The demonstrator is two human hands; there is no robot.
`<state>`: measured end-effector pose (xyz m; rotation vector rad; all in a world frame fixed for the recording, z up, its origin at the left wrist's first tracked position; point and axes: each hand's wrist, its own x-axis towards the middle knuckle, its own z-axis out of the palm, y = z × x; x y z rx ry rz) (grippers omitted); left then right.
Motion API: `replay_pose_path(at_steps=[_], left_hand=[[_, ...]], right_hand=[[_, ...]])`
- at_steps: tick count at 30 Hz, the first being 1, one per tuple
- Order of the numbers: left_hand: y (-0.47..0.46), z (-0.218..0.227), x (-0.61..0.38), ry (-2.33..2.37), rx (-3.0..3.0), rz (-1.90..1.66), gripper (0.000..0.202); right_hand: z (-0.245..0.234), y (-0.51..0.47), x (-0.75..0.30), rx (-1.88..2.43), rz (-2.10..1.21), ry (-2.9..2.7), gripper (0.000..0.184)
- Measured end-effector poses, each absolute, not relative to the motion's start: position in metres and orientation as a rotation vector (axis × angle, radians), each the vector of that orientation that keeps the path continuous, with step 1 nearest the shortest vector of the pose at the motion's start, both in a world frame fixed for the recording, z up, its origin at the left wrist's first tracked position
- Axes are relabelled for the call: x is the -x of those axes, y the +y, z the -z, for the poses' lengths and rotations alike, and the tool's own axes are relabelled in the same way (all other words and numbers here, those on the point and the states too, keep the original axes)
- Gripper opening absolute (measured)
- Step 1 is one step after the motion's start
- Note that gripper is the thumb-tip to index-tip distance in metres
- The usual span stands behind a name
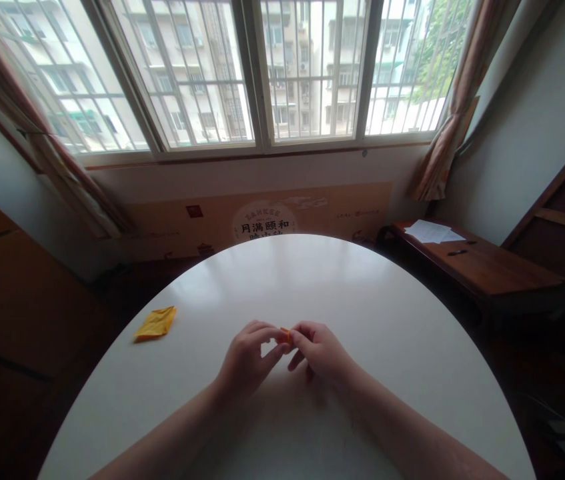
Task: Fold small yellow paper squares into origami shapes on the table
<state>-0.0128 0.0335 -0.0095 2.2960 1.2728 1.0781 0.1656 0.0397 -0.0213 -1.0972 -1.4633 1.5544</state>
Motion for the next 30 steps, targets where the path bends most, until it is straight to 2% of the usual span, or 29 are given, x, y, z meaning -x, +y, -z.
replay_pose_path(at_steps=[12,30], left_hand=[[0.037,0.017,0.014,1.238,-2.213,-1.098,0.01],[0.04,0.023,0.014,1.166,-2.139,-1.112,0.012]], right_hand=[[0.021,0.041,-0.165,1.108,-1.58,-1.445,0.047],[0.021,0.041,-0.168,1.106,-1.578,-1.449,0.038]])
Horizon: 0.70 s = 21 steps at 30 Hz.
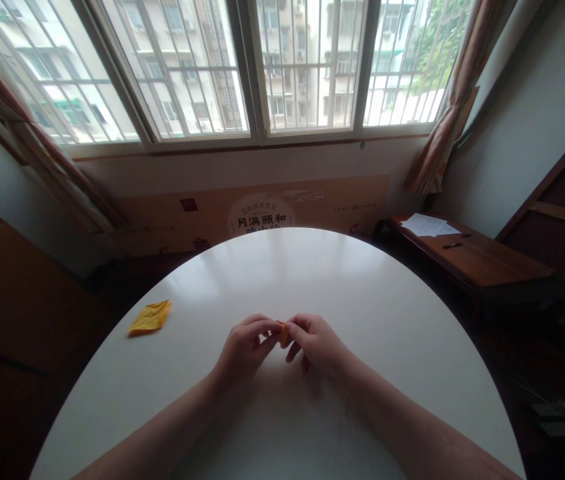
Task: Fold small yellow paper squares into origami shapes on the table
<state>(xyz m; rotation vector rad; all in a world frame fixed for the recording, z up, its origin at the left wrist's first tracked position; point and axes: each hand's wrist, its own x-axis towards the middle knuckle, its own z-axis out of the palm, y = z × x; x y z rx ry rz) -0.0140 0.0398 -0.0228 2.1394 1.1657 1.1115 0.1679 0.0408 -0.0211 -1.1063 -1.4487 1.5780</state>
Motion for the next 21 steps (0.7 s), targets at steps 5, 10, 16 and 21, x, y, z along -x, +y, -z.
replay_pose_path(at_steps=[5,10,16,21], left_hand=[[0.0395,0.0211,0.0133,1.153,-2.12,-1.115,0.012],[0.0394,0.0193,0.0115,1.154,-2.101,-1.13,0.016],[0.0367,0.0196,0.0113,1.215,-2.112,-1.129,0.019],[0.0361,0.0194,0.0118,1.273,-2.115,-1.106,0.016]], right_hand=[[0.0205,0.0402,-0.1676,1.103,-1.566,-1.461,0.038],[0.0217,0.0413,-0.1679,1.096,-1.555,-1.48,0.036],[0.0237,0.0393,-0.1665,1.101,-1.516,-1.517,0.035],[0.0241,0.0358,-0.1637,1.11,-1.488,-1.56,0.036]])
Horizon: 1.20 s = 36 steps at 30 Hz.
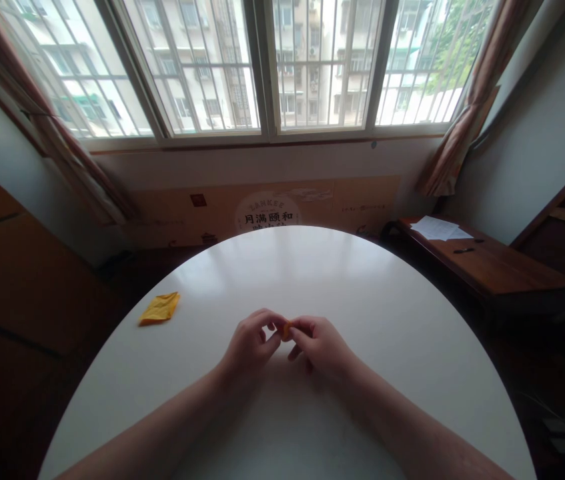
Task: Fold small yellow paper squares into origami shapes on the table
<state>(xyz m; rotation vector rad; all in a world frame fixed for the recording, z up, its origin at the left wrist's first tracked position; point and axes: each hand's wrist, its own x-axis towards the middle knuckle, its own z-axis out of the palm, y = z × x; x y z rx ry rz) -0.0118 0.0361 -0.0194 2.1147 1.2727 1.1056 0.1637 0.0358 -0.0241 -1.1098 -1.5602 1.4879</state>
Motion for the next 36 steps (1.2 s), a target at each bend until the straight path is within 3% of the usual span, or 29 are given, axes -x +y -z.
replay_pose_path(at_steps=[28,36], left_hand=[[0.0322,0.0207,0.0125,1.423,-2.312,-1.059,0.004],[0.0366,0.0264,0.0138,1.28,-2.086,-1.171,0.025]], right_hand=[[0.0313,0.0321,-0.1616,1.163,-1.312,-1.631,0.03],[0.0222,0.0347,-0.1628,1.08,-1.522,-1.439,0.025]])
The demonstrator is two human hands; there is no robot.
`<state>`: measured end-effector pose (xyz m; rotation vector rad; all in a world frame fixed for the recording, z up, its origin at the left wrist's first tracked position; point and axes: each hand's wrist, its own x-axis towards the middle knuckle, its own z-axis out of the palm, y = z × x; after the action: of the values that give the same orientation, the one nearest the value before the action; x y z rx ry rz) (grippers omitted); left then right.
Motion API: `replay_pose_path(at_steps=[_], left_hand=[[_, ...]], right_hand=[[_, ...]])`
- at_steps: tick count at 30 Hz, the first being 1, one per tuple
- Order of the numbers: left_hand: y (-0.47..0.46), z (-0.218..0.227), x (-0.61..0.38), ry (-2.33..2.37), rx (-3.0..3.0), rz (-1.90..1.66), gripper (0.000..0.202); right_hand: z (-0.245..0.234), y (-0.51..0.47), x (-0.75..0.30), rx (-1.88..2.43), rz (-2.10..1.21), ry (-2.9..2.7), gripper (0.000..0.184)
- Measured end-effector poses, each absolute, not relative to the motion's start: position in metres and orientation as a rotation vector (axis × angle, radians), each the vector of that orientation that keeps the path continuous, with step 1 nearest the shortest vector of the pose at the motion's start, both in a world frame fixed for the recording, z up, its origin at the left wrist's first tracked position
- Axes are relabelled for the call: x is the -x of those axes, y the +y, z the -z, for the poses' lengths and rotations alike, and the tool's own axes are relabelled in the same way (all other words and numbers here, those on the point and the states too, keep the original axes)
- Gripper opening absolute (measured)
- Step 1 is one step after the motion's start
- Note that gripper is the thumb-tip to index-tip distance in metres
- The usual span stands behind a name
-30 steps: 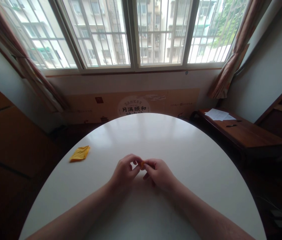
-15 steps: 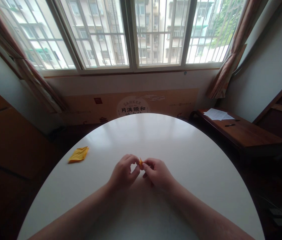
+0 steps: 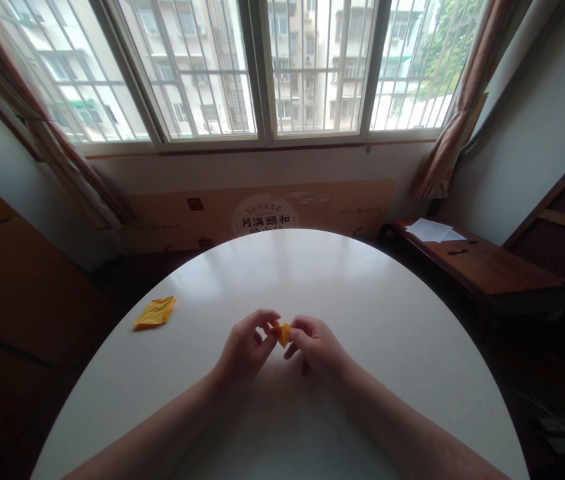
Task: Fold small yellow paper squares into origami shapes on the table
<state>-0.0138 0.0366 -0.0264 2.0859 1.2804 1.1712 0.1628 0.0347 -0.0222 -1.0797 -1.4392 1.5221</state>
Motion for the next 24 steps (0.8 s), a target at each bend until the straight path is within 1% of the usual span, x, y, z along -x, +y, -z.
replay_pose_path(at_steps=[7,13,20,24], left_hand=[[0.0393,0.0247,0.0118,1.2,-1.895,-1.127,0.008],[0.037,0.0236,0.0114,1.199,-1.837,-1.155,0.005],[0.0377,0.0221,0.0115,1.254,-1.913,-1.135,0.005],[0.0361,0.0212,0.0111,1.259,-1.956,-1.128,0.002]], right_hand=[[0.019,0.0345,-0.1645,1.042,-1.574,-1.402,0.022],[0.0209,0.0354,-0.1634,1.062,-1.601,-1.444,0.028],[0.0247,0.0356,-0.1648,1.039,-1.522,-1.454,0.046],[0.0245,0.0344,-0.1651,1.04,-1.475,-1.507,0.046]])
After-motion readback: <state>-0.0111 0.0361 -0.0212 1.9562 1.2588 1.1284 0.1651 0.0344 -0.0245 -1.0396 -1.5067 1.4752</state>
